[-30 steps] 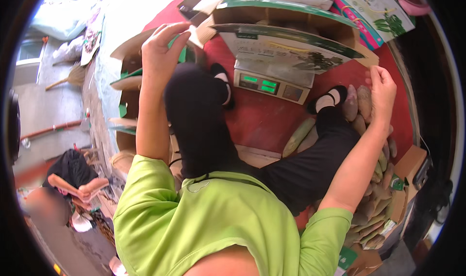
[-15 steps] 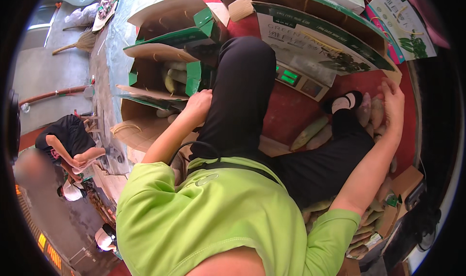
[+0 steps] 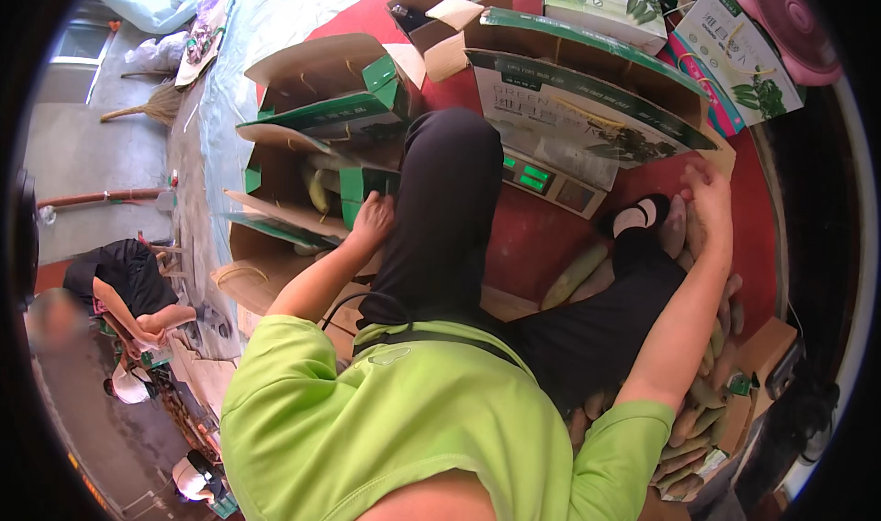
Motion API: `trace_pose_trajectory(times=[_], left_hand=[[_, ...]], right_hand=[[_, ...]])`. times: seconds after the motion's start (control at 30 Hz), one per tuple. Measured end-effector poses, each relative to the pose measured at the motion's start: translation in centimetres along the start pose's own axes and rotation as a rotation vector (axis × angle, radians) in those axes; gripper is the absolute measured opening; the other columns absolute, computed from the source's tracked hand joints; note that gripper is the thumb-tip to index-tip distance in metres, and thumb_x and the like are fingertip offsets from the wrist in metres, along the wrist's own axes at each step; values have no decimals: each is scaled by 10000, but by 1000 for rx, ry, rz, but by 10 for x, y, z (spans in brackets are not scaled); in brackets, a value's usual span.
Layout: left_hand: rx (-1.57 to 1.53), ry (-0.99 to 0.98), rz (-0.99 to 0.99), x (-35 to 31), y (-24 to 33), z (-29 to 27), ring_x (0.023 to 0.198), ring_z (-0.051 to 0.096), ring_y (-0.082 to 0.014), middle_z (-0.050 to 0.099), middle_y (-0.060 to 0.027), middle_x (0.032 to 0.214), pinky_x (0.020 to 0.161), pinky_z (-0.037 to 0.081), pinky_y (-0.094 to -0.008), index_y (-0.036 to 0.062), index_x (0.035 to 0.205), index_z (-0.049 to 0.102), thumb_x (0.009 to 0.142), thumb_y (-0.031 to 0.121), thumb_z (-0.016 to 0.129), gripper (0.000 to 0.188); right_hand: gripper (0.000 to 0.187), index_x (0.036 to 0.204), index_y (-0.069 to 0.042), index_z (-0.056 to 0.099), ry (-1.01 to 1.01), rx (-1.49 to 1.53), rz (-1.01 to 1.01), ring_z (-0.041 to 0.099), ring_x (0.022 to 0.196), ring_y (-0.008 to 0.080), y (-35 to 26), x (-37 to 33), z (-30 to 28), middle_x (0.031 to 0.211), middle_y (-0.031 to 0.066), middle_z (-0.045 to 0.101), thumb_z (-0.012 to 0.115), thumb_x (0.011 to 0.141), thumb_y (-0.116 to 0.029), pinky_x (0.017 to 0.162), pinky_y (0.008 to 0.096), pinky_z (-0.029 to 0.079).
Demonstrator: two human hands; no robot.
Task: Sorting tubers into cardboard boxes and weighing them on a digital scale.
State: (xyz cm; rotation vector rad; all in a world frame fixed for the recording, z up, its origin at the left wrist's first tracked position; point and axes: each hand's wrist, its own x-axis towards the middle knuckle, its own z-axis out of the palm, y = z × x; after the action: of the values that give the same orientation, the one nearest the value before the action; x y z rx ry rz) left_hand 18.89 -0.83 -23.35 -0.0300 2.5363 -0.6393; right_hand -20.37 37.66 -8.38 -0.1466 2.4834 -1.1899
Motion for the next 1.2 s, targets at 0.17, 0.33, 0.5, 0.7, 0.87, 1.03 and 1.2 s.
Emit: trace_pose_trajectory(times=[0.17, 0.33, 0.5, 0.7, 0.87, 1.03, 1.2], left_hand=[[-71, 140, 106, -56, 7, 14, 769, 528, -156, 557, -20, 690, 739, 326, -327, 152, 672, 668, 733, 222, 554, 147], [1, 120, 188, -92, 35, 41, 754, 531, -155, 539, -33, 671, 742, 329, -329, 151, 648, 666, 716, 218, 560, 143], [-570, 315, 43, -52, 21, -8, 820, 530, -190, 533, -95, 908, 713, 385, -322, 78, 931, 644, 707, 174, 580, 252], [-95, 199, -58, 60, -61, -125, 949, 492, -193, 552, -54, 933, 709, 402, -330, 109, 943, 625, 793, 166, 530, 186], [81, 228, -204, 134, -103, -76, 1238, 417, -280, 592, -97, 1183, 1007, 278, -472, 55, 1159, 608, 879, 215, 430, 369], [252, 38, -307, 172, -102, -64, 1328, 308, -312, 484, -126, 1308, 1077, 151, -585, 82, 1305, 505, 907, 238, 406, 440], [270, -33, -272, 193, -108, -44, 1357, 260, -345, 399, -110, 1406, 1073, 90, -643, 109, 1368, 444, 941, 300, 361, 475]], right_hand=[[279, 1112, -53, 606, -17, 81, 46, 492, 607, 79, 3, -2, 1, 821, 29, 601, 578, 873, -193, 536, 240, 371], [271, 1102, -39, 603, -27, 106, 32, 492, 615, 84, -3, -3, 7, 812, 29, 594, 584, 865, -169, 537, 237, 382], [288, 1106, -15, 596, -59, 70, 25, 503, 610, 95, -8, -3, 7, 800, 38, 593, 592, 851, -149, 575, 238, 418], [304, 1113, -6, 591, -38, 88, 16, 514, 608, 102, 7, 0, 1, 789, 47, 597, 594, 848, -154, 548, 241, 417], [296, 1101, -6, 591, -50, 75, 7, 521, 607, 103, 0, 3, 5, 792, 55, 602, 593, 852, -165, 520, 244, 415], [282, 1089, -6, 591, -50, 88, 27, 526, 581, 107, 3, 8, 2, 783, 62, 606, 595, 853, -160, 518, 243, 416], [254, 1060, 7, 597, -54, 163, 5, 545, 571, 112, 10, 17, 11, 763, 68, 609, 609, 845, -127, 486, 248, 413]])
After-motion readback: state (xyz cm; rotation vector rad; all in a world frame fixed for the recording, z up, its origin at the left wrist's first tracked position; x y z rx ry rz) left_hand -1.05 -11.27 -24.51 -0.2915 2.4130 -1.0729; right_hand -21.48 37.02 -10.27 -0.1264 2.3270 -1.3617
